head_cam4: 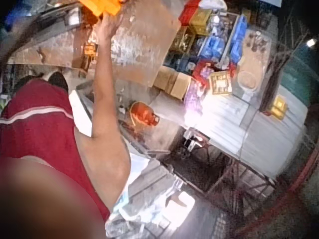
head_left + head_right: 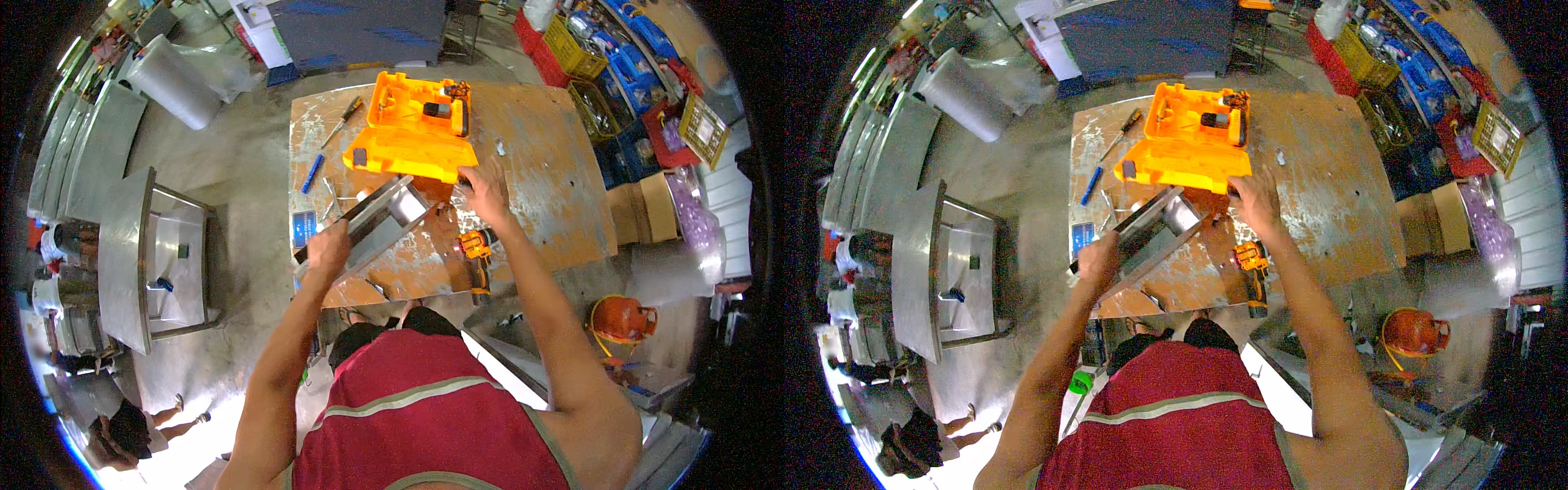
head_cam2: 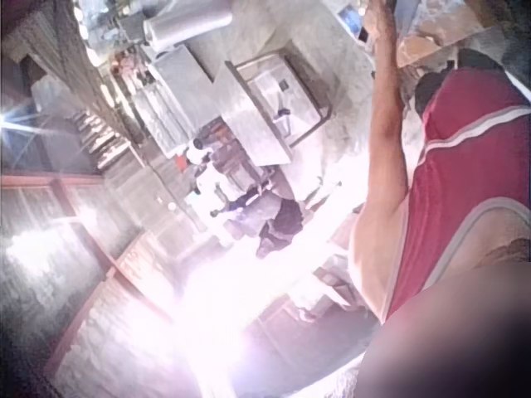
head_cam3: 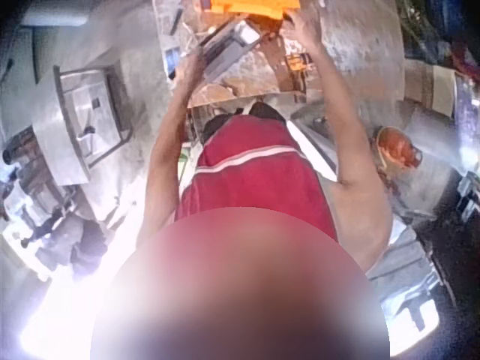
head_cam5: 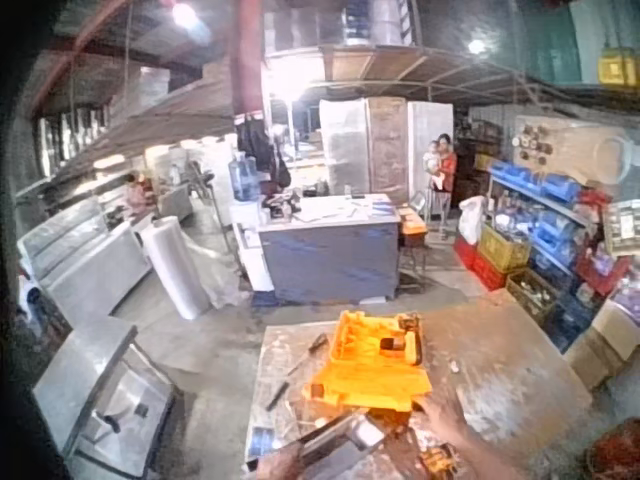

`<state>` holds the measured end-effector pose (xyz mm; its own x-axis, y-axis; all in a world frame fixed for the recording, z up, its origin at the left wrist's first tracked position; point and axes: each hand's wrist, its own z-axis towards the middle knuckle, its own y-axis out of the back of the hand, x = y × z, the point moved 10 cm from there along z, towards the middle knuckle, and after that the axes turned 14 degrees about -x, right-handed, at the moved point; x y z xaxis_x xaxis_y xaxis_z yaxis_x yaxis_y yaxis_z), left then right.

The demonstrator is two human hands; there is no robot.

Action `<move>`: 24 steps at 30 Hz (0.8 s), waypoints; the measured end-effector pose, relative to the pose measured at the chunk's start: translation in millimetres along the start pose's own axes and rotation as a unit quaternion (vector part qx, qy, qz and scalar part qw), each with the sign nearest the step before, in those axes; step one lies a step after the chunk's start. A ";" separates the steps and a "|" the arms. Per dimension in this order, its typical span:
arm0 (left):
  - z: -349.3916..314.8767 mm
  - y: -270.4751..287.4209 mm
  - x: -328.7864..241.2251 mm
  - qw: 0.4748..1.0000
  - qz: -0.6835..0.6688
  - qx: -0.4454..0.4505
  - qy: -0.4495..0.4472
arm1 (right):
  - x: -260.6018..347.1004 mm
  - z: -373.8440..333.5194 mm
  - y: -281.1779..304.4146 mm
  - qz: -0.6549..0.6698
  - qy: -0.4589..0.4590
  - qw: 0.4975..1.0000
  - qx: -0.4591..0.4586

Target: The person organizes small metal parts in trays, retrieves tools from a toolbox, and uses a cordless drill to fasten screws into a metal frame. The person moves between a workbench and a metal cabinet, handling screws, a drill, and metal components.

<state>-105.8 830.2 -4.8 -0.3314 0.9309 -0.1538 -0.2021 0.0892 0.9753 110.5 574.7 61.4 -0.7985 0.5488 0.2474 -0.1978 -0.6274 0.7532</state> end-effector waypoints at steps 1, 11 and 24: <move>-2.2 22.1 1.6 0.999 0.002 -0.032 0.010 | -4.6 8.1 3.1 0.024 -0.013 1.000 0.008; -98.1 42.8 -56.8 0.971 -0.219 0.085 0.046 | -44.0 60.1 -8.2 0.137 -0.166 0.970 0.115; -90.9 0.4 -92.3 0.980 -0.180 -0.080 -0.025 | -38.6 52.1 0.9 0.139 -0.173 0.971 0.091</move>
<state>-159.0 712.1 -4.6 -0.1664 0.8661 -0.4714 -0.4412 0.3621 0.8211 170.7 581.8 84.3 -0.5616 0.5443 0.6232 0.1268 -0.6877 0.7148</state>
